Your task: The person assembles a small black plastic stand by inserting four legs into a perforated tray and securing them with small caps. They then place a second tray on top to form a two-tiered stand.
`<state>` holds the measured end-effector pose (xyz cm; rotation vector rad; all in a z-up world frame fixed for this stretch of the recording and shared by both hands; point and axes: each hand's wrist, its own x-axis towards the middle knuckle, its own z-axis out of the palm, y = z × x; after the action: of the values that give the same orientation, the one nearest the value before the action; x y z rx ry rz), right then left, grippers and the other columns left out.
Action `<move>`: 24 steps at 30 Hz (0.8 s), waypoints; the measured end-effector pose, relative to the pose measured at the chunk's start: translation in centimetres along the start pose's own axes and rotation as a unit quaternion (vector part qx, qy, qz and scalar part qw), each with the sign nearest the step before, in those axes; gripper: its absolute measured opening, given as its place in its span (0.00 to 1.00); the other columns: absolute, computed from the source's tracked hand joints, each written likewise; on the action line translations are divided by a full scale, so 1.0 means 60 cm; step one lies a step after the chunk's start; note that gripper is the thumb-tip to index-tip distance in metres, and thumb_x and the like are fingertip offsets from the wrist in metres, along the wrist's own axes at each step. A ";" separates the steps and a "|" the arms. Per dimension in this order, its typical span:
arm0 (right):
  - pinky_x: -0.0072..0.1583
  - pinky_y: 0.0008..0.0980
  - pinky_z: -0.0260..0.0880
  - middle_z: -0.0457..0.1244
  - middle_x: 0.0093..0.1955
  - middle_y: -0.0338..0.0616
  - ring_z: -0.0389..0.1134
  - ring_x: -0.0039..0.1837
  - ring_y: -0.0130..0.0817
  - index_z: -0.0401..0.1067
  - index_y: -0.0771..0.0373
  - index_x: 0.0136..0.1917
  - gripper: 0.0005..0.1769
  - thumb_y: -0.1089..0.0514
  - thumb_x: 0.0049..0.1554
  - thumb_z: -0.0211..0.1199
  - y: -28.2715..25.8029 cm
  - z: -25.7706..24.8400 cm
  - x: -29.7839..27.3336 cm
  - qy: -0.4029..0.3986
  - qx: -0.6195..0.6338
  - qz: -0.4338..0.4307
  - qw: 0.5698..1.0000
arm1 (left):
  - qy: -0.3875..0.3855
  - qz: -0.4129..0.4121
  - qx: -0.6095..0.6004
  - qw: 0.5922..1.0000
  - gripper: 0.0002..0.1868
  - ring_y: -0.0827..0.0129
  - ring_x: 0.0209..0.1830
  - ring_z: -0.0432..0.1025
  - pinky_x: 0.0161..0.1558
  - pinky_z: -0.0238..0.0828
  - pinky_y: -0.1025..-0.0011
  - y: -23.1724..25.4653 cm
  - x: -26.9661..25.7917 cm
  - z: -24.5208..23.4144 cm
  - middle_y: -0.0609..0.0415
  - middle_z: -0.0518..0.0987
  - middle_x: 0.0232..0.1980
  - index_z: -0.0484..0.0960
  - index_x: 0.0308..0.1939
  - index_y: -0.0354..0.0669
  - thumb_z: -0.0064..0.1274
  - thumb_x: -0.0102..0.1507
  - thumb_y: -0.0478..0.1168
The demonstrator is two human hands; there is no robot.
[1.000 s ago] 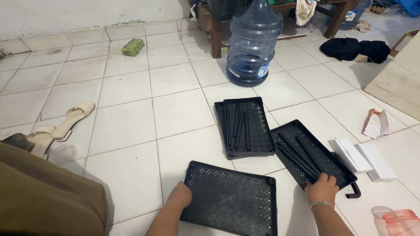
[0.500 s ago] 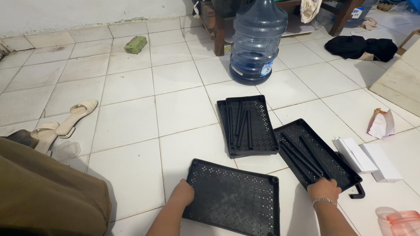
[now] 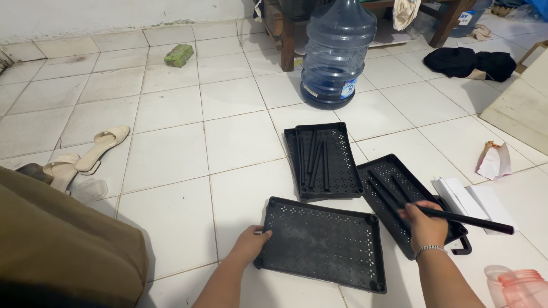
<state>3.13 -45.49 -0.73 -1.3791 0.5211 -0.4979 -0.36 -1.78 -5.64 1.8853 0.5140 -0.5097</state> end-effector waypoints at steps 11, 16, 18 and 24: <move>0.49 0.38 0.72 0.73 0.45 0.53 0.69 0.39 0.37 0.79 0.70 0.46 0.20 0.48 0.57 0.63 -0.078 0.173 -0.247 -0.250 -0.095 0.200 0.943 | -0.135 -0.119 0.008 0.984 0.27 0.55 0.33 0.81 0.32 0.80 0.65 0.003 -0.012 0.043 0.47 0.79 0.44 0.79 0.55 0.33 0.59 0.64 0.54; 0.54 0.35 0.73 0.73 0.44 0.45 0.72 0.47 0.32 0.78 0.68 0.44 0.15 0.52 0.54 0.67 -0.054 0.159 -0.315 -0.259 -0.133 0.227 0.929 | -0.226 -0.055 -0.002 0.973 0.21 0.64 0.31 0.81 0.34 0.80 0.71 -0.015 -0.024 0.080 0.45 0.85 0.43 0.83 0.52 0.35 0.64 0.59 0.43; 0.55 0.34 0.71 0.72 0.43 0.46 0.72 0.48 0.33 0.77 0.68 0.43 0.15 0.52 0.54 0.66 -0.050 0.151 -0.309 -0.245 -0.102 0.208 0.941 | -0.239 -0.058 -0.026 0.969 0.22 0.64 0.32 0.81 0.35 0.81 0.71 -0.016 -0.026 0.072 0.45 0.85 0.45 0.83 0.52 0.33 0.66 0.59 0.44; 0.52 0.34 0.70 0.63 0.36 0.42 0.65 0.42 0.34 0.69 0.64 0.40 0.15 0.51 0.57 0.66 -0.030 0.163 -0.274 -0.179 0.066 0.215 0.958 | -0.195 -0.067 -0.061 0.977 0.25 0.62 0.32 0.82 0.37 0.82 0.71 0.008 -0.030 0.038 0.43 0.85 0.47 0.84 0.51 0.30 0.68 0.57 0.45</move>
<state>-3.87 -28.00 3.10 -1.1494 0.4625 0.0734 -1.81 -4.28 -5.06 1.5872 0.4011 -0.8965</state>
